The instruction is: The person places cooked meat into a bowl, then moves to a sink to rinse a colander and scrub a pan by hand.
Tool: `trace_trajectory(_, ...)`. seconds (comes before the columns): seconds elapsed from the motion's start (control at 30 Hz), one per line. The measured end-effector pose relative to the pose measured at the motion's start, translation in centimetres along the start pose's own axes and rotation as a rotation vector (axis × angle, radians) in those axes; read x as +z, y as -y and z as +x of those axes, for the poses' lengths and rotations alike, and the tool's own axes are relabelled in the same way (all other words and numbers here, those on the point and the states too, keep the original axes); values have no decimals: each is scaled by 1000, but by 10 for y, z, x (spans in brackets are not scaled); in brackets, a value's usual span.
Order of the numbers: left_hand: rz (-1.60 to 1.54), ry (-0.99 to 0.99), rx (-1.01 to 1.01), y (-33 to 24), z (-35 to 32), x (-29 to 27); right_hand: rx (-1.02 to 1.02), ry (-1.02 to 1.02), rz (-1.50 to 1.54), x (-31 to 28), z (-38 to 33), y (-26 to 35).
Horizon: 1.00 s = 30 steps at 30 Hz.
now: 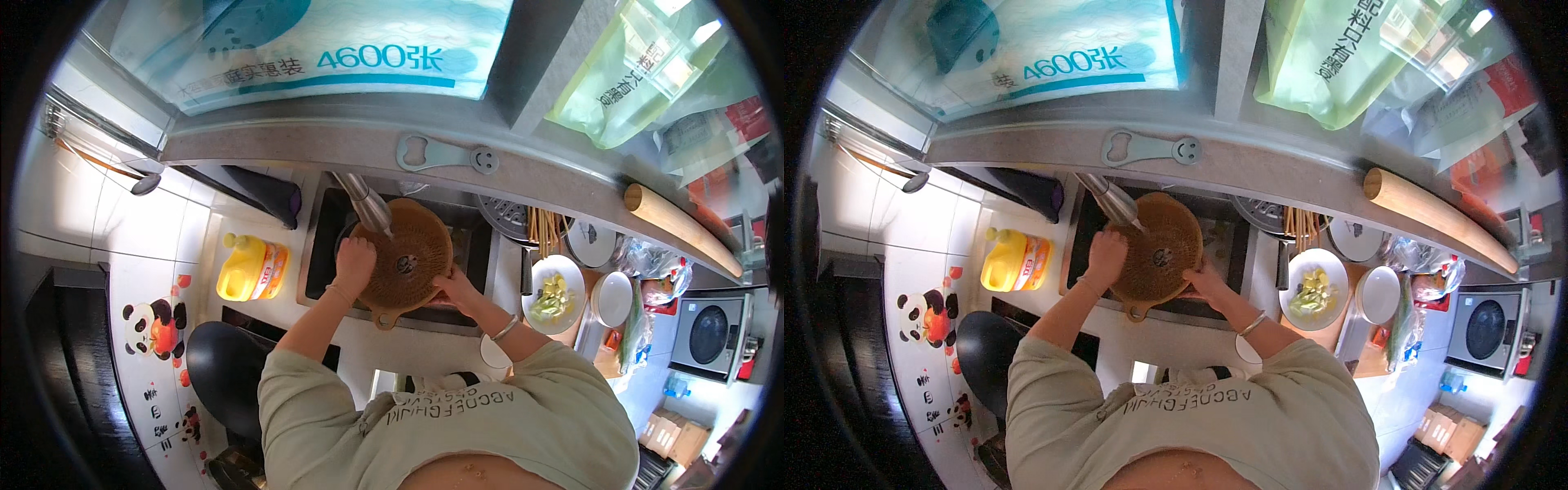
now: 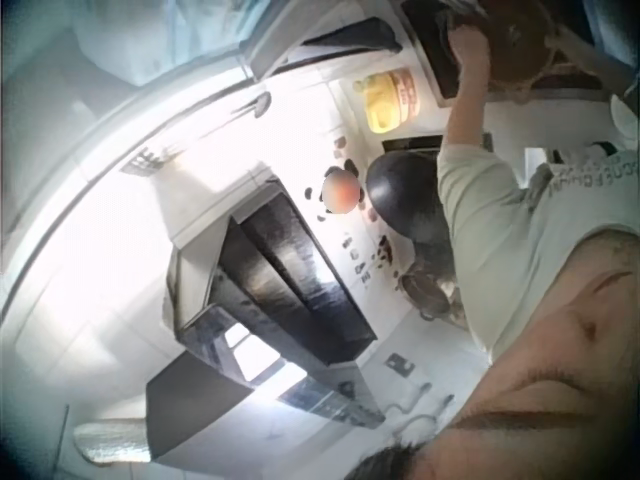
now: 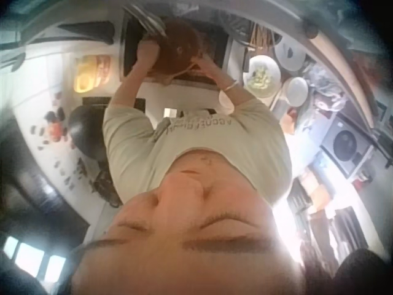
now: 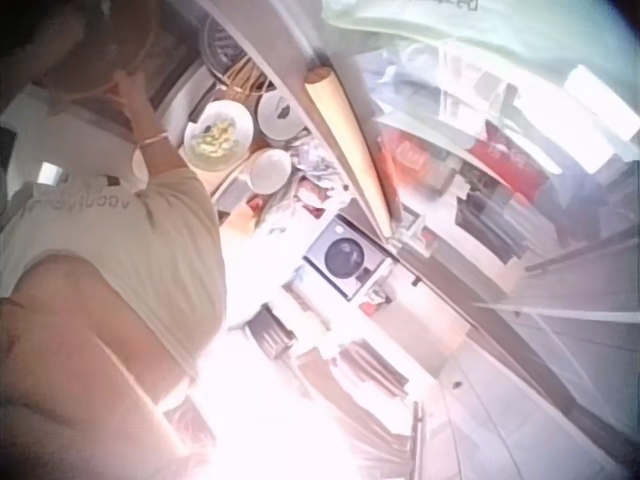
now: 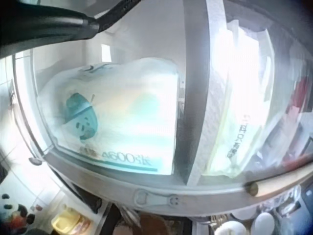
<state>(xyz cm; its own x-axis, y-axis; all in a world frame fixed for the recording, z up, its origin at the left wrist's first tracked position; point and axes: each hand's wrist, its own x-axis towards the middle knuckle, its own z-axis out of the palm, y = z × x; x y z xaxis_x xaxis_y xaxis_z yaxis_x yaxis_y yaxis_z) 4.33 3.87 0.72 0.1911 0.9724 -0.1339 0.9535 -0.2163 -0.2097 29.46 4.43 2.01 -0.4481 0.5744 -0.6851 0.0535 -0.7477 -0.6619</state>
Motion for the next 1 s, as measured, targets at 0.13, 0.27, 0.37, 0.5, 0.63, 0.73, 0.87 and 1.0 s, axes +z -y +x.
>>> trace_trajectory(0.13,-354,-252,-280,29,-27,-31,8,-31,23,-9,-9,3)
trace_trajectory(0.27,-399,-36,-366,47,-56,16,-7,-48,62,-14,-12,1)
trace_trajectory(0.37,-511,-120,-355,42,-67,34,-12,-35,105,-17,-12,4)
trace_trajectory(0.5,-688,-331,-500,15,-75,57,-40,-23,118,-15,-15,7)
trace_trajectory(0.63,-1759,273,-955,-16,-63,8,-79,-32,126,-18,-8,3)
trace_trajectory(0.73,-2359,405,-940,-55,-69,18,-75,-28,132,-19,-4,-3)
trace_trajectory(0.87,-2587,430,-858,-74,-70,7,-33,-38,13,-12,-9,9)
trace_trajectory(1.0,-2456,342,-1012,-71,-64,28,-701,-335,-546,-14,27,34)
